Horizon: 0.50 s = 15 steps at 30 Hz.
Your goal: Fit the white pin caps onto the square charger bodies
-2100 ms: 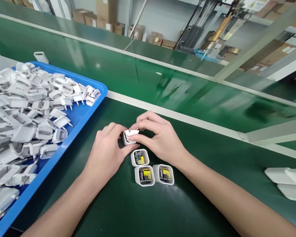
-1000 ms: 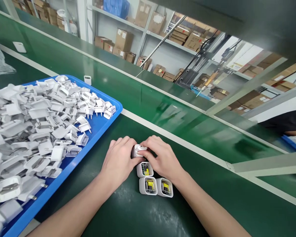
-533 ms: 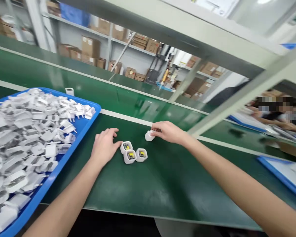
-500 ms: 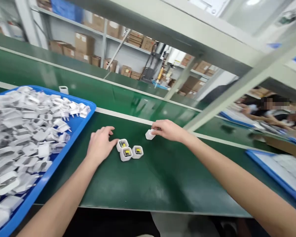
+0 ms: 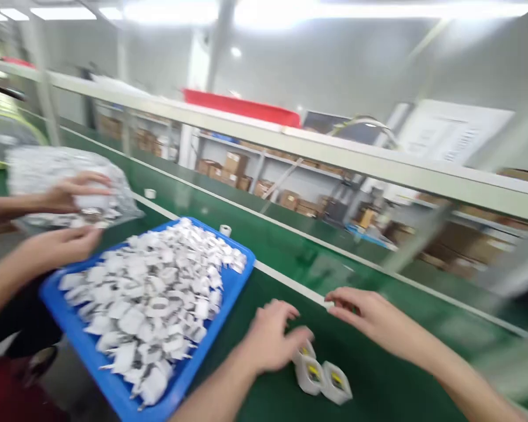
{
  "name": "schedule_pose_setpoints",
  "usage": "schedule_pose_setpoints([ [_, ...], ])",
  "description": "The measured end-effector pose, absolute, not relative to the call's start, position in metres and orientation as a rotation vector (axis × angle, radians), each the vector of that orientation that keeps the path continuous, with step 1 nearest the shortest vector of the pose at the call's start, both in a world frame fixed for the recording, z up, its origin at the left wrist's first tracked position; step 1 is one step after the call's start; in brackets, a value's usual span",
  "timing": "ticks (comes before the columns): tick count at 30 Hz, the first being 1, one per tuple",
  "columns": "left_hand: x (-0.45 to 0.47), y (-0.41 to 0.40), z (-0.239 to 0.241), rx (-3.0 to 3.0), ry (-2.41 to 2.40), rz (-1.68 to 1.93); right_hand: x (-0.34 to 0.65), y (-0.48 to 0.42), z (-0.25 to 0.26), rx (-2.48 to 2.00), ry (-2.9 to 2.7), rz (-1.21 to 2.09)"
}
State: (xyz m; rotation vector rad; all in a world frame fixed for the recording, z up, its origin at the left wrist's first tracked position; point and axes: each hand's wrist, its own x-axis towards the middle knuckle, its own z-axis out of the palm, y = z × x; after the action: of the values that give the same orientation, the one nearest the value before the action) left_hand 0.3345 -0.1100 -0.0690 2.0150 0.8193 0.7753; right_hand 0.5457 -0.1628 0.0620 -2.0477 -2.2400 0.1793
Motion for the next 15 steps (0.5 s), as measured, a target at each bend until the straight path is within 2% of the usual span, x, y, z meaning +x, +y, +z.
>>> schedule_pose_setpoints([
  [2, 0.307, -0.092, -0.048, 1.900, 0.656, 0.716, 0.506, -0.111, 0.052, -1.965, -2.338, 0.223],
  [4, 0.252, -0.058, -0.026, 1.144, 0.370, 0.493, 0.476, -0.055, 0.040, -1.930, -2.449, 0.154],
  [7, 0.129, 0.004, -0.004, 0.800, 0.305, 0.548, 0.444, 0.025, 0.020, -1.967, -2.545, -0.018],
  [11, -0.007, 0.065, -0.004, 0.162, 0.119, 0.508, 0.429, 0.085, -0.008, -1.987, -2.579, -0.054],
  [13, -0.035, 0.077, -0.008, -0.484, -0.282, 0.566, 0.428, 0.093, -0.018, -1.981, -2.548, -0.075],
  [15, -0.036, 0.078, -0.007, -1.386, -0.817, 0.734, 0.430, 0.092, -0.025, -1.942, -2.491, -0.113],
])
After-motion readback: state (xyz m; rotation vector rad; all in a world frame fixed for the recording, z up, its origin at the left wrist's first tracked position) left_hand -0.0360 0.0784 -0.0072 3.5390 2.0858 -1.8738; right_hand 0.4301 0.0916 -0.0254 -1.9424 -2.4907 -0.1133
